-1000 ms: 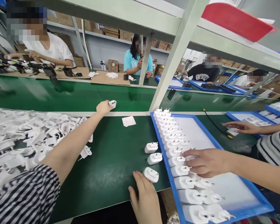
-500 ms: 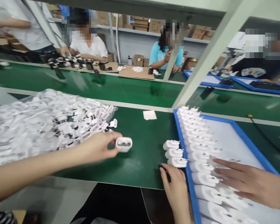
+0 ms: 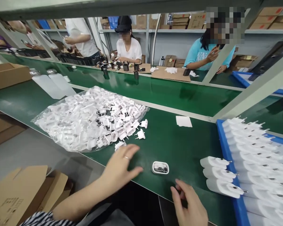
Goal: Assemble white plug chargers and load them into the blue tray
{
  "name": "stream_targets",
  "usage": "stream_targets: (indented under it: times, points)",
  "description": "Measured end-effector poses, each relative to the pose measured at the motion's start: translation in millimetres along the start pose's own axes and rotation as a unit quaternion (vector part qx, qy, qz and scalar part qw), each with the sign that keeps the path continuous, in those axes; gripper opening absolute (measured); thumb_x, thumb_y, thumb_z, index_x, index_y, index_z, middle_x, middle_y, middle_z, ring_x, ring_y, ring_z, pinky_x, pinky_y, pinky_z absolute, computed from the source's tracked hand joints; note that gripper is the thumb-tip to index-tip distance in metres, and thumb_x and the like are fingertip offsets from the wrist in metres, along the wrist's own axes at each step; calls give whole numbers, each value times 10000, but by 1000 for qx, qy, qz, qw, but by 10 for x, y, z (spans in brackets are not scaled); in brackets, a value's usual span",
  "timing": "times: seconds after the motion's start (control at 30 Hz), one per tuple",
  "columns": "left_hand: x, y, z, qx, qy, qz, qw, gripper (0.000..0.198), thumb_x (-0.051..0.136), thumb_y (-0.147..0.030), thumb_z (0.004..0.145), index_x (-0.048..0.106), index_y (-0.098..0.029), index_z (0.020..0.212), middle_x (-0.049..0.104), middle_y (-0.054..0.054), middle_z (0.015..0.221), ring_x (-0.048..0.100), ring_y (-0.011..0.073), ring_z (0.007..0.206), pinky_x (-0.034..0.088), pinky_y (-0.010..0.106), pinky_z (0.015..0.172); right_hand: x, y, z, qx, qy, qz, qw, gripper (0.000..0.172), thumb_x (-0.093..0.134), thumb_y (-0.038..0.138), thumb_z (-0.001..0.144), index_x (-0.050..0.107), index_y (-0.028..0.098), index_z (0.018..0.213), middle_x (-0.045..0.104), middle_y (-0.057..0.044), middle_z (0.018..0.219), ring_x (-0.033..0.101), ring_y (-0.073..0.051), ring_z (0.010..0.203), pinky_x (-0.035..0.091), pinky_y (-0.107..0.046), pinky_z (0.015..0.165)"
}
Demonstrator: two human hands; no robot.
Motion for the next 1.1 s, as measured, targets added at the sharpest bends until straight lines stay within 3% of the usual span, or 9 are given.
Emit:
stream_targets:
  times: [0.13,0.27,0.37,0.5,0.6,0.73,0.83,0.93,1.1]
  points:
    - [-184,395,-77,-151,-50,84,984,288,386,-286,737,466,-188,995,484,70,1009,476,208,867,409,278,644,123,57,72,-1,-32,39,999,278,428,379,709,472,196,915,539,-27,695,467,-121,506,406,-252,500]
    - [-176,496,-26,-138,-52,-37,988,233,323,-259,762,530,-186,840,548,31,884,532,136,678,413,244,634,37,177,50,-25,-96,134,986,156,419,293,729,519,201,807,543,-29,675,498,-132,562,412,-250,510]
    - [-153,267,-24,-107,-90,-269,953,210,387,-313,735,534,-178,798,576,20,802,535,131,703,429,235,651,2,341,-19,47,-34,257,965,157,419,291,740,539,219,811,547,-27,686,504,-129,546,415,-245,474]
    - [-26,-236,-59,-69,26,-484,872,191,461,-331,691,561,-170,698,597,16,708,545,136,658,457,251,610,104,451,-22,47,107,480,870,296,496,343,696,486,293,987,523,-28,863,497,-100,518,410,-220,402]
    - [72,-451,-30,-27,80,-515,853,177,453,-292,707,579,-169,692,591,22,733,545,132,687,461,255,636,151,390,83,37,106,533,839,197,529,362,668,555,310,857,485,-1,865,473,-69,491,385,-189,365]
    - [119,-349,78,19,-14,-421,907,220,451,-232,708,540,-201,906,521,23,956,516,102,745,442,232,663,63,268,296,-16,37,379,924,118,554,295,658,572,278,773,517,-7,888,526,-139,734,444,-219,516]
    - [194,-230,134,21,23,-349,937,438,543,-257,631,437,-228,1055,490,17,1000,505,91,684,438,213,586,0,213,420,-66,52,157,984,117,501,249,699,558,251,801,544,-17,938,508,-164,854,432,-271,678]
    - [296,-236,146,19,67,-325,943,467,605,-271,566,472,-229,1012,536,-12,851,495,83,619,431,196,561,4,199,456,-119,110,30,986,138,432,247,741,531,250,837,562,-4,906,526,-147,811,433,-254,643]
    - [367,-313,143,7,47,-325,944,284,565,-249,611,545,-239,894,548,-37,720,468,61,526,428,174,531,16,213,431,-154,128,-19,980,139,401,267,761,526,253,820,560,13,887,537,-118,766,433,-209,582]
Point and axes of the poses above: each hand's wrist, its own z-axis towards the middle knuckle, its own x-axis out of the palm, y = z × x, the point moved 1 cm from there along z, towards the middle knuckle
